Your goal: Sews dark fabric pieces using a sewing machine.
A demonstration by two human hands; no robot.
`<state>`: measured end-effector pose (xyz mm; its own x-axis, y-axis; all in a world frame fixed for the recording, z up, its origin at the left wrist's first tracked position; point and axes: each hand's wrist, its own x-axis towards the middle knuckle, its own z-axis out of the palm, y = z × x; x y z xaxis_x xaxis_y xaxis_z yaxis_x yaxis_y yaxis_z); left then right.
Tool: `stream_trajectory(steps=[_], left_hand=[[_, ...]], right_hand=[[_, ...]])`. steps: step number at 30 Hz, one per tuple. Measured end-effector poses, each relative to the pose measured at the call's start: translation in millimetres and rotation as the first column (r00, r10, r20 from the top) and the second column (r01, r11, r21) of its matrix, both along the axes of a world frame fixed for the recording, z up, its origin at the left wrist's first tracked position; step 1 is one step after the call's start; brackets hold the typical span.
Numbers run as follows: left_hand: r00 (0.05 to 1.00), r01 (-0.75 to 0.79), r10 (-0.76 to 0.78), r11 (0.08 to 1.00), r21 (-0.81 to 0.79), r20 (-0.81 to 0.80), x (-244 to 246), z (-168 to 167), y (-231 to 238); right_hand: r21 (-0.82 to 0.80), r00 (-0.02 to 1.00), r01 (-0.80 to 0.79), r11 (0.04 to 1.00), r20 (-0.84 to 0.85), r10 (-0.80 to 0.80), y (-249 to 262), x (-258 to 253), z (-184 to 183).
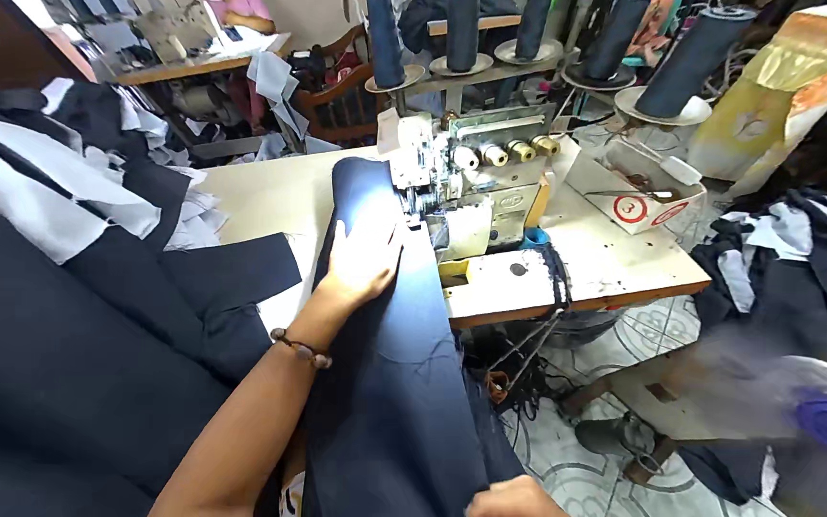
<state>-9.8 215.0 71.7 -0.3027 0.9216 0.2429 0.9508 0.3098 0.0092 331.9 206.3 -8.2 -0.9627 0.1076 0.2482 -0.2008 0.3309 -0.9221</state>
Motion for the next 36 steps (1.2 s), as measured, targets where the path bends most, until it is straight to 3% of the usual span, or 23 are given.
stream_trajectory(steps=[5,8,17,20,25,28,30,32,34,36], left_hand=[[0.947,-0.106,0.19,0.947,-0.304,0.259,-37,34,43],[0.955,-0.102,0.145,0.98,-0.171,0.258,-70,21,66],[0.943,-0.219,0.259,0.956,-0.196,0.207,-126,32,124],[0.902,-0.278,0.334,0.934,-0.225,0.272,-115,60,127],[0.862,-0.291,0.26,0.957,0.006,0.436,-115,72,127],[0.92,-0.192,-0.018,0.851,0.489,0.392,-150,43,129],[0.914,-0.174,-0.098,0.783,0.597,0.394,-141,43,91],[0.935,-0.144,-0.086,0.794,0.591,0.344,-107,40,18],[0.965,-0.132,-0.034,0.795,0.592,0.261,-63,8,-70],[0.956,-0.189,-0.012,0.737,0.649,0.292,-18,-49,-141]], right_hand=[[0.104,0.995,0.086,0.991,-0.06,-0.08,28,-45,-9],[0.136,0.983,0.126,0.983,-0.149,-0.105,47,-73,-22],[0.055,0.963,0.23,0.972,-0.157,-0.219,97,-150,-15],[0.006,0.962,0.247,0.969,-0.126,-0.244,108,-172,-3],[0.091,0.927,0.363,0.927,-0.139,-0.349,121,-200,8],[0.111,0.905,0.411,0.905,-0.167,-0.39,123,-212,11],[0.052,0.915,0.375,0.926,-0.184,-0.36,123,-209,11],[-0.064,0.955,0.26,0.964,-0.127,-0.266,116,-190,9],[-0.156,0.991,0.131,0.979,-0.003,-0.133,99,-157,-4],[-0.224,0.99,0.053,0.973,0.142,-0.021,73,-119,-30]])
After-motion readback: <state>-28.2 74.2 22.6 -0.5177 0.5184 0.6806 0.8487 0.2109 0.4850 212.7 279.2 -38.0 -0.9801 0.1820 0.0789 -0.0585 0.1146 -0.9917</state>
